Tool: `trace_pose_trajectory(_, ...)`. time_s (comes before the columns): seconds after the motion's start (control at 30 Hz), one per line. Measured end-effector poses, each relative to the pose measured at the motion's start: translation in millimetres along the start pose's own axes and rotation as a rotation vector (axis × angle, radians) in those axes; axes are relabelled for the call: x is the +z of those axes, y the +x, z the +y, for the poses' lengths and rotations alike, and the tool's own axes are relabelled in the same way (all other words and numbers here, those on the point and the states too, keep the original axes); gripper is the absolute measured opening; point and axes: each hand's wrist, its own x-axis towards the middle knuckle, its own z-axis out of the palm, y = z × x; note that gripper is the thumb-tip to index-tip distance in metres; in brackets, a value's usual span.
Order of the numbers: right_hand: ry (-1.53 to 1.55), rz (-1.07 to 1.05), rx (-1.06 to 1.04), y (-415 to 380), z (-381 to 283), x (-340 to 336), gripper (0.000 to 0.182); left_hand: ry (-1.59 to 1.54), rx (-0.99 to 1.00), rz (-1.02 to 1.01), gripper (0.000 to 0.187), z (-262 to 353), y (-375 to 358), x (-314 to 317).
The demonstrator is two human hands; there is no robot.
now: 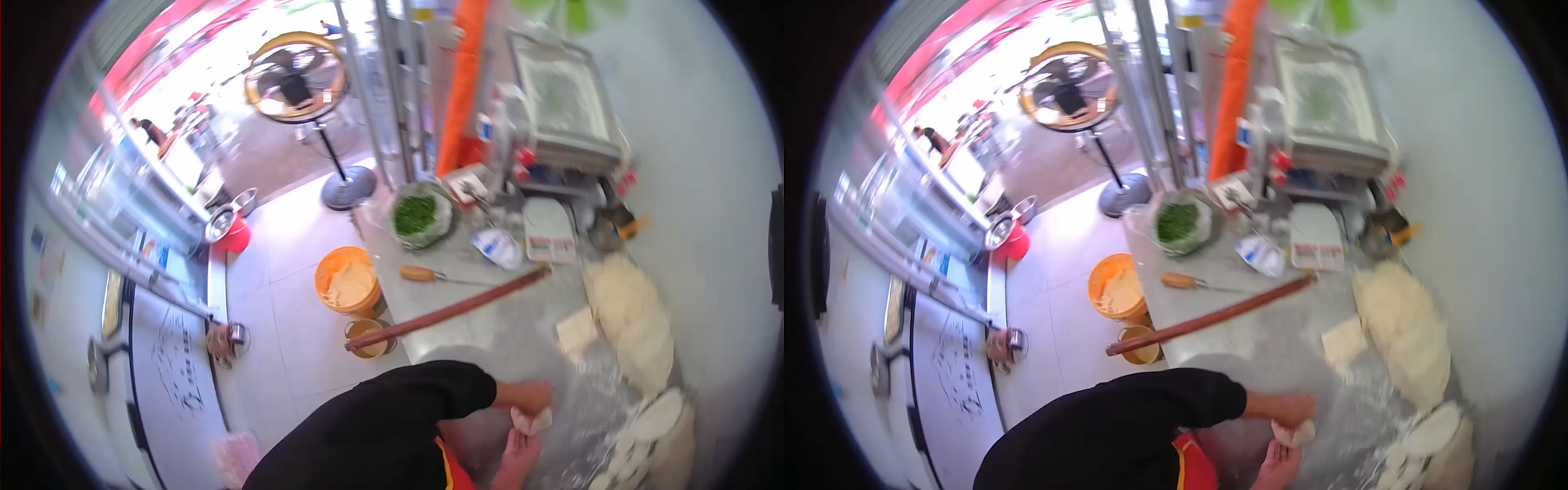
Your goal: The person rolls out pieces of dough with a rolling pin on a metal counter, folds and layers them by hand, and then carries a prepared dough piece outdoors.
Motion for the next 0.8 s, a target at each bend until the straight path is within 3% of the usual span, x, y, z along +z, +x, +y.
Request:
trace_pose_trajectory(0.07, 0.219, -0.080, 0.114, 55.7, -6.9, -24.4, 0.050, -0.016, 0.078, 0.091, 0.031, 42.8, -40.1, -80.7)
trace_pose_trajectory(0.17, 0.146, -0.292, 0.006, 58.9, -8.5, 14.0, 0.050, 0.252, 0.327, 0.342, 0.040, 15.7, -65.9, -62.3)
trace_pose_trajectory(0.27, -0.083, -0.303, 0.095, 54.8, -16.5, 28.0, 0.046, 0.262, 0.174, 0.248, 0.045, -25.8, -94.9, -19.3)
trace_pose_trajectory(0.3, -0.189, -0.301, 0.090, 54.8, -19.4, 28.2, 0.046, 0.152, 0.155, 0.132, 0.048, -6.8, -107.8, -64.1)
trace_pose_trajectory(0.4, -0.545, -0.345, -0.089, 58.5, -27.7, 33.0, 0.047, 0.021, 0.066, 0.366, 0.048, -10.6, -72.9, -37.7)
trace_pose_trajectory(0.53, -0.936, -0.438, -0.454, 63.4, -32.2, 32.6, 0.048, 0.102, -0.039, 0.436, 0.049, -12.3, -43.4, -8.8)
trace_pose_trajectory(0.63, -1.032, -0.507, -0.593, 68.0, -30.2, 30.2, 0.049, 0.125, -0.036, 0.495, 0.046, -5.6, -52.8, -13.5)
trace_pose_trajectory(0.77, -1.139, -0.408, -0.482, 128.2, -15.6, 12.5, 0.052, 0.118, -0.059, 0.423, 0.046, -4.5, -49.5, -17.3)
trace_pose_trajectory(0.8, -0.901, -0.358, -0.330, 132.8, -16.0, 11.0, 0.051, 0.112, -0.079, 0.376, 0.047, -2.1, -50.5, -18.7)
